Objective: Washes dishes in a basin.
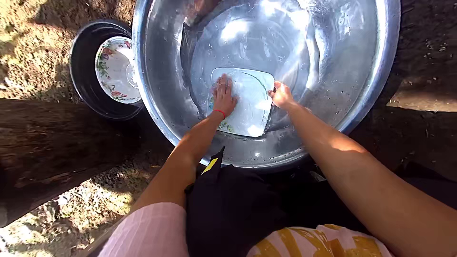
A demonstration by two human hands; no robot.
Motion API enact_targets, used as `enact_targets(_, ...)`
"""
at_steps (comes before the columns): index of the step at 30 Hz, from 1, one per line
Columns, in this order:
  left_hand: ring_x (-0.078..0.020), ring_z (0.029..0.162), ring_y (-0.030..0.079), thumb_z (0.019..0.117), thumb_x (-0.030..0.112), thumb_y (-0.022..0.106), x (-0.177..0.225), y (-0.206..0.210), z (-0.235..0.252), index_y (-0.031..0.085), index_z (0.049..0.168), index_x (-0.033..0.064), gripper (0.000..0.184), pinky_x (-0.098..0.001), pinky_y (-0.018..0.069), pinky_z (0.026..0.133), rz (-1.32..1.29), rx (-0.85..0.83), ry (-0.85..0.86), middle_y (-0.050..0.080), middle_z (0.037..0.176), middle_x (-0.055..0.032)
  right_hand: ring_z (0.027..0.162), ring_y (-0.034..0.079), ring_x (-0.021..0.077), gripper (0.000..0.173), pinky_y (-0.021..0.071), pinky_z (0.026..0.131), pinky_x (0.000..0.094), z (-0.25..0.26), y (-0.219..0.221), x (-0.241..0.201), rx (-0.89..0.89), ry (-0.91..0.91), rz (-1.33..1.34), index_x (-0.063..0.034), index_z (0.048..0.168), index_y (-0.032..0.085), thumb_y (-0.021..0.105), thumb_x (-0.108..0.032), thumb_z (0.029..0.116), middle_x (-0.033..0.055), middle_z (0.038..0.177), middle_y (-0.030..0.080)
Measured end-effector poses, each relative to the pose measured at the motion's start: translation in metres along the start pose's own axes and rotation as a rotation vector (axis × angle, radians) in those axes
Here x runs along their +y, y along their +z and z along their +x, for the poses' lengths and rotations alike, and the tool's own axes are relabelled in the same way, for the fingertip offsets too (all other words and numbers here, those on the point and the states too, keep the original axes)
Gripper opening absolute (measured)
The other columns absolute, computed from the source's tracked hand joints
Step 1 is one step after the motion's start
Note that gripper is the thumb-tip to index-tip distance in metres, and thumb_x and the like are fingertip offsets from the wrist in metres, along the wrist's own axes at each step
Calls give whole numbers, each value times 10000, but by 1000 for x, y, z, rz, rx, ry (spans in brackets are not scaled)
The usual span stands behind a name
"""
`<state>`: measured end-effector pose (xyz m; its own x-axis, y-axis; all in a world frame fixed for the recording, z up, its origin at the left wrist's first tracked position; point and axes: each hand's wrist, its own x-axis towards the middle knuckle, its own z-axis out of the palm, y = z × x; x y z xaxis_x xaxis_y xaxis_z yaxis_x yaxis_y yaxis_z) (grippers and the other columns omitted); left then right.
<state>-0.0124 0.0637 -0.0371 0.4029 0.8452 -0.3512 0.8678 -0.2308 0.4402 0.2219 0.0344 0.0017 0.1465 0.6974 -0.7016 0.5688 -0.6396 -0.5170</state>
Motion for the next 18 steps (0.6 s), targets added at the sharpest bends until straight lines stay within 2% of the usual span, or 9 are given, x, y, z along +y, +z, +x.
enact_targets(2,-420,1584,35,1040,400,519,22,9,8,200,1620,-16,782,-659,68,1236,52,-76,91,55,1711,-231,1205,618,438,360,465,1033,592,-1,5,0,-29,21,19,46,1368,549,532,-138,1059,306,1315,604)
enact_targets(4,-371,1594,45,1027,467,499,40,21,5,180,1638,30,816,-630,18,1248,86,-210,309,82,1720,-186,1243,594,437,367,447,1060,590,-4,8,-2,-46,40,25,52,1374,544,539,-135,1059,306,1334,594)
enact_targets(6,-327,1596,93,1013,471,562,43,27,11,245,1627,37,816,-612,9,1254,92,-293,515,160,1716,-148,1289,566,440,377,427,1088,590,-7,9,-4,-65,49,-3,68,1391,528,523,-116,1062,312,1371,572)
enact_targets(8,-334,1585,161,1031,482,485,24,26,21,353,1607,117,695,-636,63,1243,166,-193,556,246,1700,-113,1294,559,447,401,424,1088,598,-3,11,0,-98,67,-6,64,1411,512,533,-125,1058,317,1381,564)
enact_targets(10,-380,1570,193,1056,454,412,-2,17,22,410,1584,137,616,-658,94,1230,182,56,334,281,1682,-146,1218,610,449,412,477,1028,605,1,12,7,-123,83,20,42,1416,514,556,-160,1059,308,1349,585)
enact_targets(12,-441,1566,149,1063,436,408,-22,1,8,305,1624,110,657,-679,134,1211,201,168,13,169,1697,-222,1256,585,458,419,456,1056,606,5,6,7,-110,52,-29,55,1413,509,547,-175,1065,316,1364,572)
enact_targets(14,-504,1510,256,1049,354,528,-16,-13,-15,208,1640,65,732,-672,263,1169,34,144,-277,185,1660,-308,1252,578,471,401,444,1062,603,13,-6,7,32,-31,-46,94,1349,534,591,-149,1034,331,1316,591)
enact_targets(16,-524,1402,418,1027,207,600,6,-17,-34,162,1621,-10,769,-628,386,1125,-225,65,-501,328,1559,-369,1269,573,458,415,452,1069,570,20,-18,3,180,-49,-47,92,1371,498,589,-137,1037,329,1329,583)
enact_targets(18,-508,1300,538,1019,89,577,25,-17,-47,257,1584,-34,660,-624,425,1086,-421,-66,-609,523,1409,-364,1373,470,457,446,403,1135,530,19,-15,0,320,-54,-76,64,1442,459,554,-102,1039,323,1446,479)
